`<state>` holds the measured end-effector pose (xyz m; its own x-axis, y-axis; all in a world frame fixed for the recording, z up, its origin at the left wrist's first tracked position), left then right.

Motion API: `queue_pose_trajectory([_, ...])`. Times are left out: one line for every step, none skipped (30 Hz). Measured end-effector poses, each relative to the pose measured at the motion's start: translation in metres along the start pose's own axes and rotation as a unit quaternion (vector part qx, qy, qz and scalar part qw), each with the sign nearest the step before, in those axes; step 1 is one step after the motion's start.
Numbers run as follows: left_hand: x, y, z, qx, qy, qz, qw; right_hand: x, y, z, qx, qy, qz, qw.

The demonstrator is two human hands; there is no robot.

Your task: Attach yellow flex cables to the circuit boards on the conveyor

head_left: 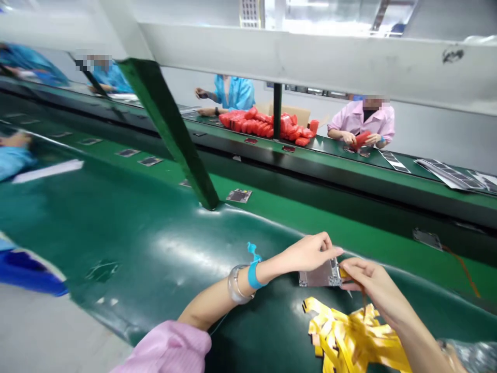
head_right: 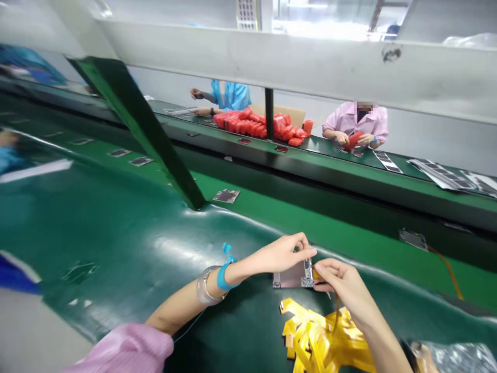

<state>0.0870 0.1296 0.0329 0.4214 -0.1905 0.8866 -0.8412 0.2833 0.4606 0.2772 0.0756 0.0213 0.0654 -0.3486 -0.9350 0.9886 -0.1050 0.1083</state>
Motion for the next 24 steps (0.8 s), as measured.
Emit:
queue_pose_trajectory([-0.004, 0.004, -0.001, 0.02, 0.003, -0.003, 1.0, -0.002, -0.006, -0.005, -0.003, 0.013, 0.009, 1.0])
queue_pose_trajectory([-0.008, 0.008, -0.002, 0.034, 0.007, -0.005, 0.999, -0.003, -0.012, -0.01, -0.011, 0.026, 0.017, 0.999])
queue_pose_trajectory([-0.012, 0.013, -0.002, 0.043, 0.009, -0.006, 0.999, -0.004, -0.018, -0.015, -0.02, 0.037, 0.022, 0.999])
queue_pose_trajectory([-0.017, 0.019, -0.003, 0.053, 0.011, -0.006, 0.999, -0.006, -0.022, -0.021, -0.027, 0.043, 0.023, 0.998])
queue_pose_trajectory([-0.022, 0.026, -0.003, 0.067, 0.012, -0.006, 0.998, -0.008, -0.026, -0.028, -0.033, 0.045, 0.021, 0.998])
queue_pose_trajectory([-0.027, 0.035, -0.005, 0.086, 0.011, -0.006, 0.996, -0.01, -0.028, -0.035, -0.039, 0.042, 0.017, 0.998])
queue_pose_trajectory([-0.034, 0.046, -0.007, 0.113, 0.01, -0.009, 0.994, -0.014, -0.029, -0.045, -0.042, 0.039, 0.011, 0.998])
queue_pose_trajectory([-0.043, 0.058, -0.009, 0.145, 0.009, -0.016, 0.989, -0.019, -0.029, -0.055, -0.041, 0.038, 0.003, 0.998])
queue_pose_trajectory([-0.054, 0.072, -0.013, 0.179, 0.01, -0.027, 0.983, -0.024, -0.027, -0.068, -0.034, 0.041, -0.006, 0.999])
queue_pose_trajectory([-0.066, 0.087, -0.017, 0.21, 0.014, -0.041, 0.977, -0.03, -0.026, -0.082, -0.023, 0.048, -0.015, 0.998])
queue_pose_trajectory([-0.079, 0.102, -0.022, 0.237, 0.019, -0.058, 0.97, -0.036, -0.023, -0.097, -0.008, 0.059, -0.023, 0.998])
queue_pose_trajectory([-0.093, 0.117, -0.027, 0.256, 0.027, -0.078, 0.963, -0.042, -0.021, -0.113, 0.011, 0.07, -0.028, 0.997])
queue_pose_trajectory([-0.107, 0.131, -0.032, 0.27, 0.034, -0.099, 0.957, -0.046, -0.018, -0.129, 0.032, 0.08, -0.029, 0.996])
queue_pose_trajectory([-0.121, 0.144, -0.037, 0.278, 0.04, -0.122, 0.952, -0.048, -0.014, -0.145, 0.053, 0.088, -0.024, 0.994])
queue_pose_trajectory([-0.134, 0.156, -0.041, 0.282, 0.045, -0.146, 0.947, -0.048, -0.009, -0.159, 0.077, 0.094, -0.014, 0.993])
queue_pose_trajectory([-0.146, 0.166, -0.045, 0.283, 0.049, -0.17, 0.943, -0.046, -0.003, -0.17, 0.107, 0.098, 0.003, 0.989])
queue_pose_trajectory([-0.156, 0.175, -0.049, 0.281, 0.053, -0.193, 0.939, -0.042, 0.004, -0.179, 0.141, 0.102, 0.022, 0.984])
queue_pose_trajectory([-0.165, 0.183, -0.052, 0.278, 0.056, -0.214, 0.935, -0.036, 0.013, -0.184, 0.177, 0.105, 0.043, 0.978])
queue_pose_trajectory([-0.172, 0.19, -0.054, 0.276, 0.061, -0.234, 0.93, -0.029, 0.022, -0.185, 0.208, 0.107, 0.062, 0.97])
queue_pose_trajectory([-0.178, 0.197, -0.056, 0.274, 0.066, -0.252, 0.926, -0.021, 0.032, -0.183, 0.232, 0.11, 0.079, 0.963])
queue_pose_trajectory([-0.182, 0.204, -0.058, 0.275, 0.072, -0.269, 0.92, -0.014, 0.042, -0.177, 0.244, 0.113, 0.092, 0.959])
queue_pose_trajectory([-0.186, 0.21, -0.059, 0.279, 0.079, -0.285, 0.914, -0.006, 0.05, -0.168, 0.249, 0.115, 0.102, 0.956])
queue_pose_trajectory([-0.188, 0.215, -0.059, 0.284, 0.087, -0.299, 0.907, 0.001, 0.058, -0.157, 0.247, 0.116, 0.11, 0.956])
queue_pose_trajectory([-0.189, 0.22, -0.06, 0.291, 0.097, -0.312, 0.899, 0.007, 0.065, -0.145, 0.241, 0.115, 0.117, 0.957])
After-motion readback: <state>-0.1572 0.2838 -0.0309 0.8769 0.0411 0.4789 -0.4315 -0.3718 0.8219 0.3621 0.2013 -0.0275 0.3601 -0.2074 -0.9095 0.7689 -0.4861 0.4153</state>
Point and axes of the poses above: each hand's wrist, its own z-axis away from the middle knuckle, its own y-axis out of the back of the hand, x = y × z, the point moved 1 cm from there along -z, towards the middle knuckle, and after that the axes turned 15 degrees about x, right-handed, at the moved point
